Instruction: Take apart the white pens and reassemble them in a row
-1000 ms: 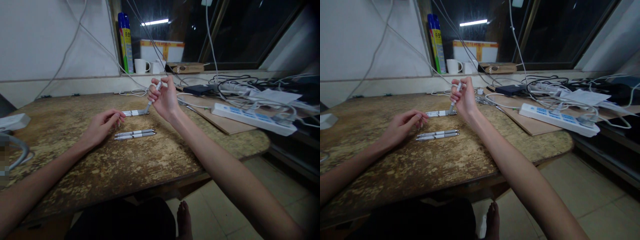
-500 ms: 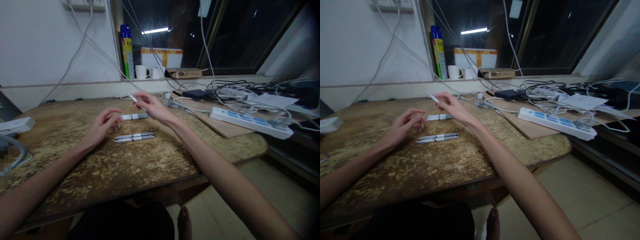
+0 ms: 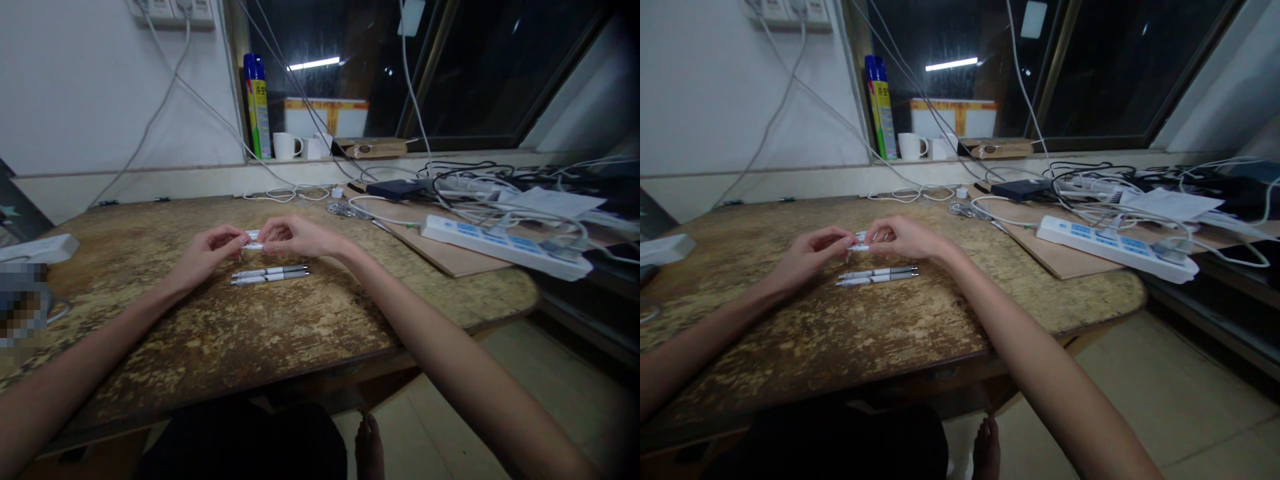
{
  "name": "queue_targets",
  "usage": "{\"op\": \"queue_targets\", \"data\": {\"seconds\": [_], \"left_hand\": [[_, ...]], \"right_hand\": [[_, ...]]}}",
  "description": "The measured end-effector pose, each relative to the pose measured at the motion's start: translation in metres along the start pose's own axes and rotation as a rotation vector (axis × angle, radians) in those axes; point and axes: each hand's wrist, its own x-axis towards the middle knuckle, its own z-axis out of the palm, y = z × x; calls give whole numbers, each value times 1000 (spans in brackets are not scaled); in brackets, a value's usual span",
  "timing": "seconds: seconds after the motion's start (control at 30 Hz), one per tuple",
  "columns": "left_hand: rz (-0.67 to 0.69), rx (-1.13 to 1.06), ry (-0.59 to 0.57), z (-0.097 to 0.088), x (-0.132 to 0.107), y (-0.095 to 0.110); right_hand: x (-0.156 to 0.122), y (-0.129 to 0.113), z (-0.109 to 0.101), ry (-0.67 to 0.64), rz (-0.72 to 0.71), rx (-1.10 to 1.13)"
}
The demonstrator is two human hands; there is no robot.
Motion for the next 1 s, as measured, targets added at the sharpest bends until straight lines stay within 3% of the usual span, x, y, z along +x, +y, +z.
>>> {"op": "queue_targets", "data": {"seconds": [0.2,0.37,0.63,1.0], "left_hand": [[-51,-13,-119,-1,-1,2],[-43,77,-147,-15,1,-4],[-47,250,-361,-24,2,-3],[-22,267,-397,-29,4,-12]], "right_hand": [[0,4,1,-27,9,5],[-2,11,-10,-39,68,-133],[-5,17,-17,-169,151,-223],[-2,16,-7,-202,147,-187]]}}
